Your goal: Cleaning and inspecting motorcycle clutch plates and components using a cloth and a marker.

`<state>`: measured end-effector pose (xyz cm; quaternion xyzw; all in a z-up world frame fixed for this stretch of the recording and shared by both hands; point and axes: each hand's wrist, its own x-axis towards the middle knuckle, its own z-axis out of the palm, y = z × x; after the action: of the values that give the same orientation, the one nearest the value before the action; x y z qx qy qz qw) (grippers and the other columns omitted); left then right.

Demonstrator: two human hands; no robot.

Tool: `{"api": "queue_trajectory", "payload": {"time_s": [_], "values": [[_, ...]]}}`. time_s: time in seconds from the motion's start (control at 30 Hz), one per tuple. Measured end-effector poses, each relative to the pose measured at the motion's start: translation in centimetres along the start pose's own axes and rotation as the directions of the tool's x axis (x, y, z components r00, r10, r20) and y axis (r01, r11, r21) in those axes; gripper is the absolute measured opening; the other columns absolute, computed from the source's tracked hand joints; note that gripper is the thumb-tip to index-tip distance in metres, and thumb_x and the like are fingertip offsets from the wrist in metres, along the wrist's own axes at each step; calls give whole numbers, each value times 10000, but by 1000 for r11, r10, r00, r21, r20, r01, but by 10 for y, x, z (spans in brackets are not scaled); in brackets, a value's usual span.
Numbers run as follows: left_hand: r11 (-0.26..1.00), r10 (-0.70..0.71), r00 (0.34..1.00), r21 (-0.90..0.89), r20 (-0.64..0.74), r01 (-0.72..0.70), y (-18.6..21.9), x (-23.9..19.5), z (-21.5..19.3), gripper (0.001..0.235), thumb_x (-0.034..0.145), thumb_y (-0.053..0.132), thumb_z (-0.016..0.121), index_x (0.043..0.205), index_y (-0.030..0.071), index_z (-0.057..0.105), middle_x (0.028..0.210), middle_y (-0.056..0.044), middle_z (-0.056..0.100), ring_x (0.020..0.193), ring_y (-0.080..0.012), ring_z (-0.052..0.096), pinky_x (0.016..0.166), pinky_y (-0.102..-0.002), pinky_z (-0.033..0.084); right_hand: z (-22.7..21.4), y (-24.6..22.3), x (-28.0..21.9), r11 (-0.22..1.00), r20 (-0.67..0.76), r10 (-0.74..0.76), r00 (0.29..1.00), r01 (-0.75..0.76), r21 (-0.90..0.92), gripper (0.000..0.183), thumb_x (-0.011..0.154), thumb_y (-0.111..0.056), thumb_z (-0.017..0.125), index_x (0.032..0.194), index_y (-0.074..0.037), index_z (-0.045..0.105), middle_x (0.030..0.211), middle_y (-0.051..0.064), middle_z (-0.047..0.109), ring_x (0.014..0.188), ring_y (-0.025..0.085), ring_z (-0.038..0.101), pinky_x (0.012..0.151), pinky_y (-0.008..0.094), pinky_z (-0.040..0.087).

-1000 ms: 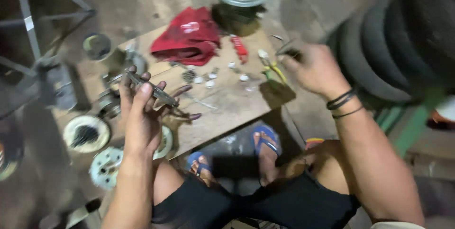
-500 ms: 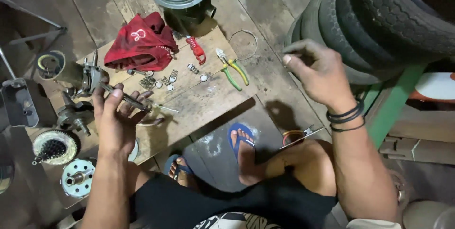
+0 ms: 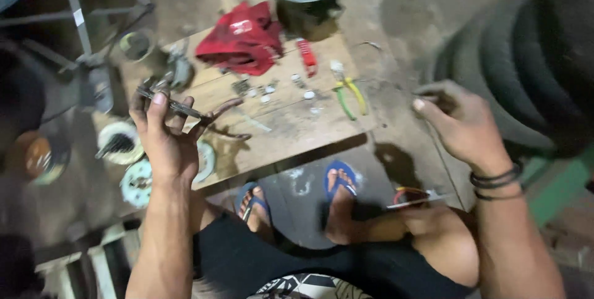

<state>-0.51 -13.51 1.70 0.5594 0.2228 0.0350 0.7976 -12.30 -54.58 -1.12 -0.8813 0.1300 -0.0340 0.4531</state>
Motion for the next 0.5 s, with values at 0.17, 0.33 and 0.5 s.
{"api": "queue_trajectory", "payload": {"time_s": [0.17, 0.33, 0.5], "values": [[992, 43, 980, -108, -192, -65, 34, -18, -63, 327, 885, 326, 657, 1192, 296, 549, 1157, 67, 632, 1065, -226, 745, 691, -472, 663, 34, -18, 22, 995, 121, -20, 992, 31, -92, 212, 976, -166, 680, 1151, -64, 739, 1033, 54, 753, 942, 134, 645, 822, 294, 469], [950, 151, 959, -233, -239, -207, 49, -39, -143, 329, 873, 319, 716, 1145, 243, 548, 1132, 45, 601, 1003, -268, 713, 754, -530, 635, 81, -69, 27, 985, 279, -121, 953, 149, -84, 234, 961, -172, 691, 1165, -70, 744, 1086, 34, 777, 951, 108, 667, 885, 265, 500], [921, 199, 921, -258, -336, -293, 54, -54, -224, 251, 872, 337, 734, 1035, 232, 574, 1049, 37, 623, 974, -277, 717, 707, -498, 648, 114, -123, 18, 911, 391, -131, 911, 266, -314, 326, 929, -315, 684, 1189, -132, 755, 1106, 46, 791, 1018, 175, 698, 876, 339, 488]]}}
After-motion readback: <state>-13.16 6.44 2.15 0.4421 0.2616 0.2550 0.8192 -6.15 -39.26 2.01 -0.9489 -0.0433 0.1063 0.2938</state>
